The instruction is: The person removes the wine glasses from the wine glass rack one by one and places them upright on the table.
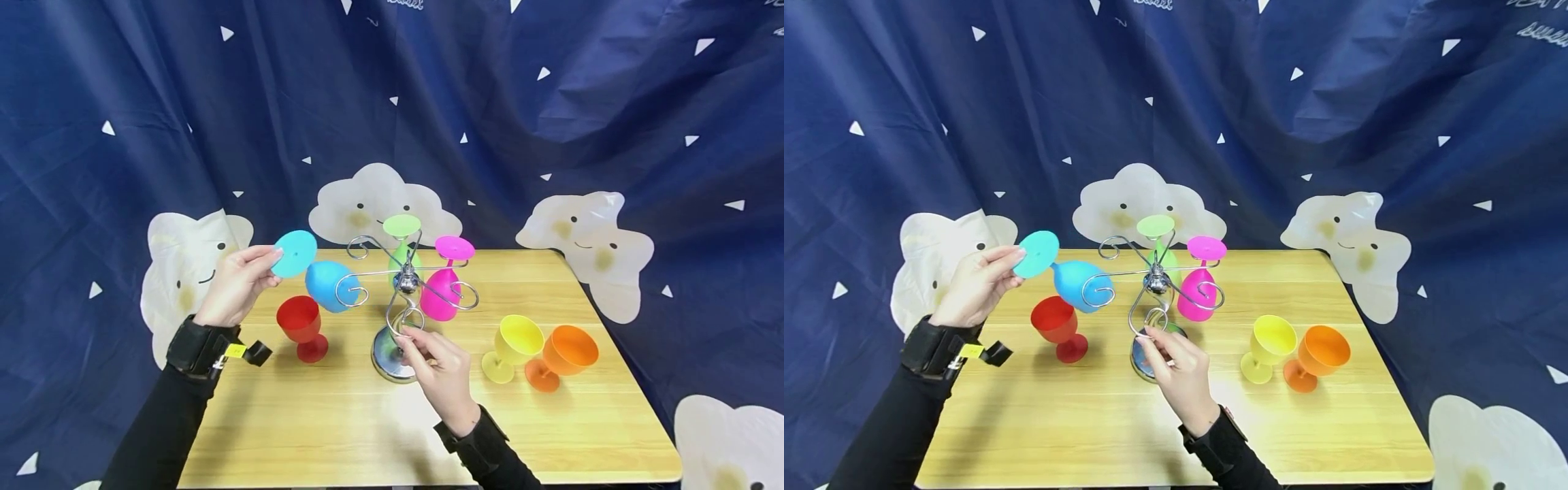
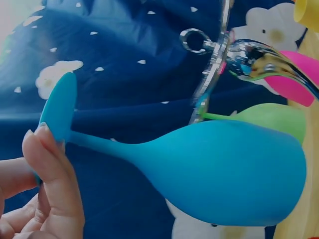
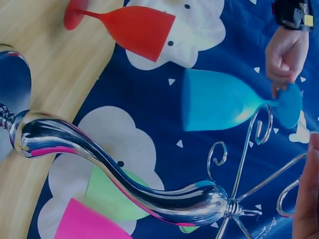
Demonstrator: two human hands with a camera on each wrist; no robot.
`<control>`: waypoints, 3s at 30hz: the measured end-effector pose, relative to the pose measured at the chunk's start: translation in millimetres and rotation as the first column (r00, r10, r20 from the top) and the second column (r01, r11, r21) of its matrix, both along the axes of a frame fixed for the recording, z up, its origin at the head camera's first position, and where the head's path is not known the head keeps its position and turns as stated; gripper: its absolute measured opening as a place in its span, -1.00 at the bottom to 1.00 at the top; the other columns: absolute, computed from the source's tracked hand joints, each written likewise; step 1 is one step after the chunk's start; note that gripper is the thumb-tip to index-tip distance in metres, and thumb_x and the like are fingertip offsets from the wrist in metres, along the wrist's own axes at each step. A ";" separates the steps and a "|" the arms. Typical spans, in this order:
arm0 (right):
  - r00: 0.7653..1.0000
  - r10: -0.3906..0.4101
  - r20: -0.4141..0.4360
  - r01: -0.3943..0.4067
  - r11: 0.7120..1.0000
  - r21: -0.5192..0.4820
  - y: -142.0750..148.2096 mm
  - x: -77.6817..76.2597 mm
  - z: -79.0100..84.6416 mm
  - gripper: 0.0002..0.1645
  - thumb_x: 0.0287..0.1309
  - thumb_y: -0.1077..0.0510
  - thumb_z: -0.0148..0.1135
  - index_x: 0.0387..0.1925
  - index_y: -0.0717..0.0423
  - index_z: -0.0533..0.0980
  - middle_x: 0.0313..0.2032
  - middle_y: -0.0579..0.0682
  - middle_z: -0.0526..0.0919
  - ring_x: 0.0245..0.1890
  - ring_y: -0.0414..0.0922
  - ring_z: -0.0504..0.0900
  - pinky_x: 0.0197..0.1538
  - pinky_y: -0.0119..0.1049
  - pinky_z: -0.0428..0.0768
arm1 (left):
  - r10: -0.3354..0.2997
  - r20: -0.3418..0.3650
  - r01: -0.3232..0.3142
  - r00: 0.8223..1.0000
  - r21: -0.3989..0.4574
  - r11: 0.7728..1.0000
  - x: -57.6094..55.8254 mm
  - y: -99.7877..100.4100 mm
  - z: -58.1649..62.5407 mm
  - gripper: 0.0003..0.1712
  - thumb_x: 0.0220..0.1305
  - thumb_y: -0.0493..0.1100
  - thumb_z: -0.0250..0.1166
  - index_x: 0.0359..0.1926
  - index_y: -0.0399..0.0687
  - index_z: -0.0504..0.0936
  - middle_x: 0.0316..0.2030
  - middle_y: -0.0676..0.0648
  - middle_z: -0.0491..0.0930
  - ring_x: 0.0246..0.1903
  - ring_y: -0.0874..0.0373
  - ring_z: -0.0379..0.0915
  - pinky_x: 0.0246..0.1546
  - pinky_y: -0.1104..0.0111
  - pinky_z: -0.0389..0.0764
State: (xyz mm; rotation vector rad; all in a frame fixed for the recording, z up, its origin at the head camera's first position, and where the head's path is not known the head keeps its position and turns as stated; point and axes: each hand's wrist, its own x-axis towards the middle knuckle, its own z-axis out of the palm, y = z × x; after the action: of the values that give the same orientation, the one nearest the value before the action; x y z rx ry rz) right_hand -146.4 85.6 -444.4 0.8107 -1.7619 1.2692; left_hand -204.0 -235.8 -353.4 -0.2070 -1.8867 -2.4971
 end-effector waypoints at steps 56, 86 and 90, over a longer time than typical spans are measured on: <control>-0.127 0.738 0.662 -0.392 0.576 -0.717 -152.7 -16.4 -29.2 -0.24 0.16 0.13 0.34 0.32 0.13 0.20 0.15 0.11 0.48 0.09 0.05 0.53 -0.07 0.13 0.62 | 0.248 -0.221 -0.311 0.943 -0.322 0.894 165.4 -28.4 -99.2 -0.47 0.30 -0.54 0.09 0.28 -0.44 0.26 0.15 -0.06 0.50 0.04 0.19 0.55 -0.05 0.40 0.61; 0.559 0.319 0.765 -0.593 0.799 0.100 -201.2 -27.2 -96.9 -0.04 0.02 0.19 0.43 0.37 -0.01 0.09 0.24 -0.06 0.40 0.22 -0.19 0.42 0.20 -0.34 0.47 | 0.402 0.069 -0.294 0.913 -0.571 0.766 101.3 -30.2 -157.9 0.09 0.07 -0.21 0.48 0.40 -0.24 -0.10 0.32 -0.37 0.04 0.29 -0.34 0.03 0.19 -0.25 0.24; 0.608 0.266 0.748 -0.577 0.795 0.186 -200.8 -27.6 -105.5 -0.04 0.03 0.16 0.43 0.37 0.02 0.09 0.24 -0.05 0.40 0.21 -0.20 0.42 0.20 -0.34 0.46 | 0.408 0.078 -0.286 0.909 -0.595 0.751 98.9 -31.8 -169.5 0.10 0.03 -0.19 0.51 0.36 -0.25 -0.09 0.31 -0.39 0.04 0.28 -0.33 0.03 0.21 -0.25 0.20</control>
State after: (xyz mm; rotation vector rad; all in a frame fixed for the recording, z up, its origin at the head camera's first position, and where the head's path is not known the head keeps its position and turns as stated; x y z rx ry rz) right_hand -173.9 -115.2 -549.9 1.1591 -2.6274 1.7013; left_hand -105.1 -267.6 -522.8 0.3958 -2.4386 -1.7056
